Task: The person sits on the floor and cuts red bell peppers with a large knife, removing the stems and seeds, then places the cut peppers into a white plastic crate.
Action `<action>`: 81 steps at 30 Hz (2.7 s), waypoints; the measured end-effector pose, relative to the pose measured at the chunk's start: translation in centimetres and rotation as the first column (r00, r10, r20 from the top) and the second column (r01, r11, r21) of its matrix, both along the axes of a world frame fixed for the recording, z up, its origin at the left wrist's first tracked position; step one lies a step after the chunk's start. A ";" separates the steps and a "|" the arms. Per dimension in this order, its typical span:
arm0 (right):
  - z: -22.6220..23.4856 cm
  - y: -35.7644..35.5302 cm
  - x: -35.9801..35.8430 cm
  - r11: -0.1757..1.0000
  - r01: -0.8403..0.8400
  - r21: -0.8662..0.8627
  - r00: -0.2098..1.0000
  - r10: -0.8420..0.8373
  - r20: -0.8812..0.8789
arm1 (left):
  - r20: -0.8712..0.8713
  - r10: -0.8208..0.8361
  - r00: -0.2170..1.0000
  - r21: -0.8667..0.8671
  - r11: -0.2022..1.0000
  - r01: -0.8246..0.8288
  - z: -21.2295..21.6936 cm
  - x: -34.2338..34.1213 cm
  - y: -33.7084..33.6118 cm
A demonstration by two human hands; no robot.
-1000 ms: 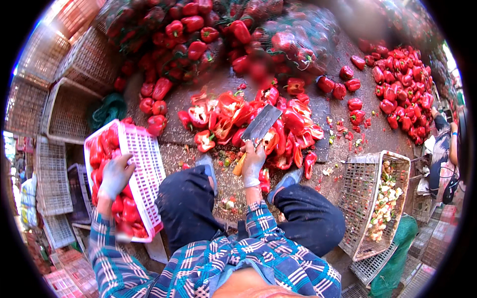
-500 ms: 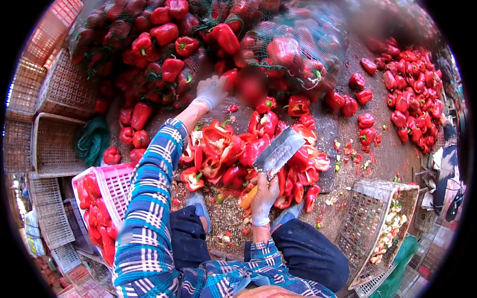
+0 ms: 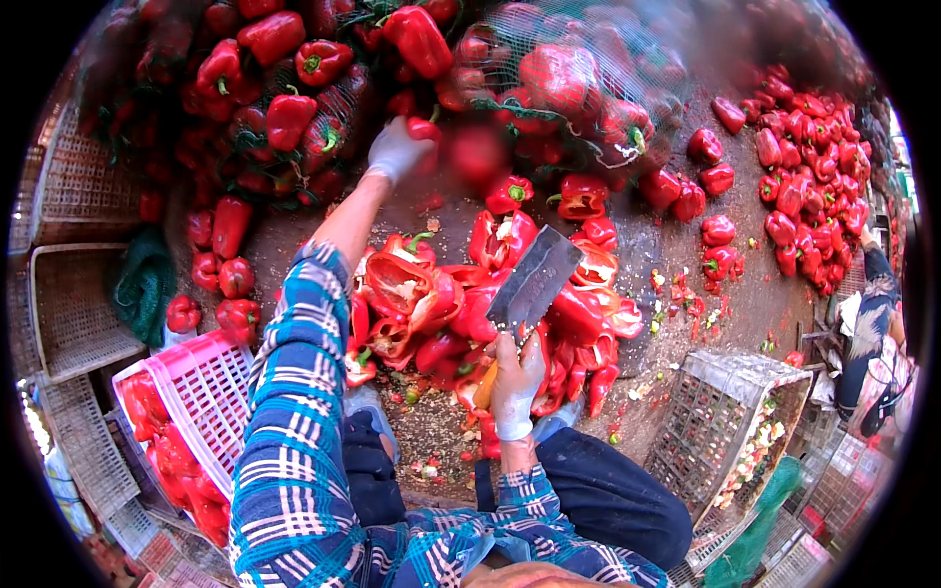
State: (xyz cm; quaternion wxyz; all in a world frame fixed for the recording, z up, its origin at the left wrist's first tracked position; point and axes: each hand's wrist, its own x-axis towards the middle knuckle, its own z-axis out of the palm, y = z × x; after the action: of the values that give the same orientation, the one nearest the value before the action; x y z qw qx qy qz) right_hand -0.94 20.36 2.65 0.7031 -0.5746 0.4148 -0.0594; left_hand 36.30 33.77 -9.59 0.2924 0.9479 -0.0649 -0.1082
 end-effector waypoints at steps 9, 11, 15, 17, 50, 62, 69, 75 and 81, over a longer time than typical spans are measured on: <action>2.2 0.8 -0.1 0.626 -0.149 -0.766 0.959 0.281 0.044 | -0.731 -0.329 0.598 -0.681 0.295 -0.670 10.5 -14.3 2.6; 3.1 1.8 -0.1 0.565 -0.089 -0.821 0.922 0.359 0.147 | -0.734 -0.337 0.590 -0.671 0.228 -0.705 11.5 -16.8 2.9; 4.2 4.0 0.2 0.494 -0.189 -0.849 0.907 0.419 0.042 | -0.671 -0.352 0.652 -0.738 0.239 -0.631 13.1 -20.7 2.5; 2.2 5.0 0.3 0.480 -0.314 -0.819 0.914 0.385 -0.125 | -0.662 -0.303 0.685 -0.747 0.335 -0.574 13.4 -22.3 2.4; -1.3 -1.4 1.3 0.971 0.044 0.234 0.996 -0.062 0.070 | -0.333 -0.079 0.940 -0.356 0.933 -0.048 6.9 -5.5 -9.1; -2.0 -0.6 0.5 0.994 -0.017 0.104 1.000 0.016 0.012 | 0.018 -0.425 0.905 0.092 0.902 0.422 4.1 -7.5 -9.0; 0.2 -2.6 2.1 0.836 -0.243 -0.492 0.970 0.222 -0.101 | -0.113 -0.306 0.945 -0.151 0.946 0.288 5.3 -5.5 -6.4; 6.7 -2.8 4.5 0.566 -0.136 -0.813 0.952 0.302 0.051 | 0.065 -0.421 0.905 -0.148 0.893 0.426 12.7 -10.4 -3.2; 3.9 -1.7 6.5 0.355 -0.641 -0.681 0.759 0.426 -0.492 | -0.005 -0.439 0.899 -0.356 0.840 0.408 15.6 -14.8 -1.1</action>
State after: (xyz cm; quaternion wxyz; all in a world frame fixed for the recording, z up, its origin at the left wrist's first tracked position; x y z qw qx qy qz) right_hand 5.59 18.66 6.56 0.2778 -0.9371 0.2037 0.0558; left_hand 21.53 32.72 6.00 0.4259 0.8380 -0.2781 -0.1978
